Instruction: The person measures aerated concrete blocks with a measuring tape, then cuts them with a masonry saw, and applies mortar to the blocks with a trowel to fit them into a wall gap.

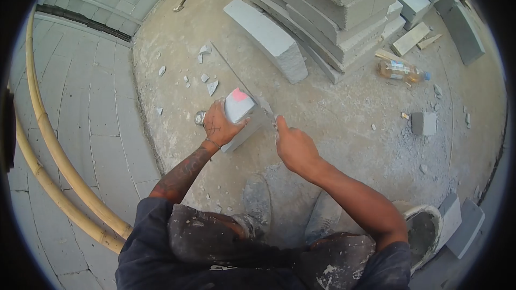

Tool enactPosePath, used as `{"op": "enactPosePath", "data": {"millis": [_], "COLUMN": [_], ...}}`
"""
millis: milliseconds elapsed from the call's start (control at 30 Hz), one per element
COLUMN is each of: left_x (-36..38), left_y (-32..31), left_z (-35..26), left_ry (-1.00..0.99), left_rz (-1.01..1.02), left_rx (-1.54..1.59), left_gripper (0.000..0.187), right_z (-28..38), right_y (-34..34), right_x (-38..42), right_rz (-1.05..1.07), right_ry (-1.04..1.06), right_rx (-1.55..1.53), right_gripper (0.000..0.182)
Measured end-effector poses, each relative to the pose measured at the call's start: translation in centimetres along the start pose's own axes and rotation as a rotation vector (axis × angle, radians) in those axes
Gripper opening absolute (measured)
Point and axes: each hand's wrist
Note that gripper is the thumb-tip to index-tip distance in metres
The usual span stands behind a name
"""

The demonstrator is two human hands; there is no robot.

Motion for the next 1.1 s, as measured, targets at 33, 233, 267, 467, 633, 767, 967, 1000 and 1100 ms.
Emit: {"op": "enactPosePath", "data": {"millis": [33,233,267,467,633,767,967,1000,1100], "left_x": [-0.2,-0.1,-0.2,-0.2,-0.4,-0.2,-0.1,-0.2,-0.1], "left_y": [0.0,0.3,0.1,0.3,0.3,0.1,0.4,0.4,0.4], "left_z": [-0.2,-0.4,-0.2,-0.4,-0.3,-0.2,-0.4,-0.5,-0.5], "left_ry": [-0.008,-0.02,-0.026,-0.041,-0.048,-0.042,-0.043,-0.039,-0.032], "left_rz": [-0.008,0.0,-0.032,-0.012,0.007,-0.017,0.002,0.008,0.022], "left_rx": [0.005,0.003,0.014,-0.039,-0.034,-0.019,-0.055,-0.056,-0.03], "left_gripper": [0.077,0.076,0.074,0.079,0.079,0.074,0.078,0.078,0.079], "right_z": [-0.7,2.3,2.9,0.0,1.4,1.8,-0.9,-0.1,2.2], "right_y": [-0.2,3.4,4.1,1.0,3.8,3.4,1.8,2.6,5.4], "right_x": [0.1,0.4,0.2,-1.3,-2.2,-2.2,-3.4,-3.1,-3.0], "right_rz": [-0.019,-0.115,-0.219,0.012,0.033,-0.246,0.137,0.118,-0.11], "right_ry": [-0.01,0.043,0.11,-0.012,0.07,0.167,0.008,0.005,0.112], "right_rx": [-0.001,-0.235,-0.299,-0.196,-0.145,-0.349,-0.173,-0.307,-0.443], "right_gripper": [0.039,0.036,0.035,0.034,0.037,0.037,0.038,0.038,0.036]}}
Point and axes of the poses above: each hand's wrist, its own x-axis away from the middle knuckle, its own y-axis out of the back of the hand, z = x × y, and after that the axes turned 5 degrees about -y, right-handed
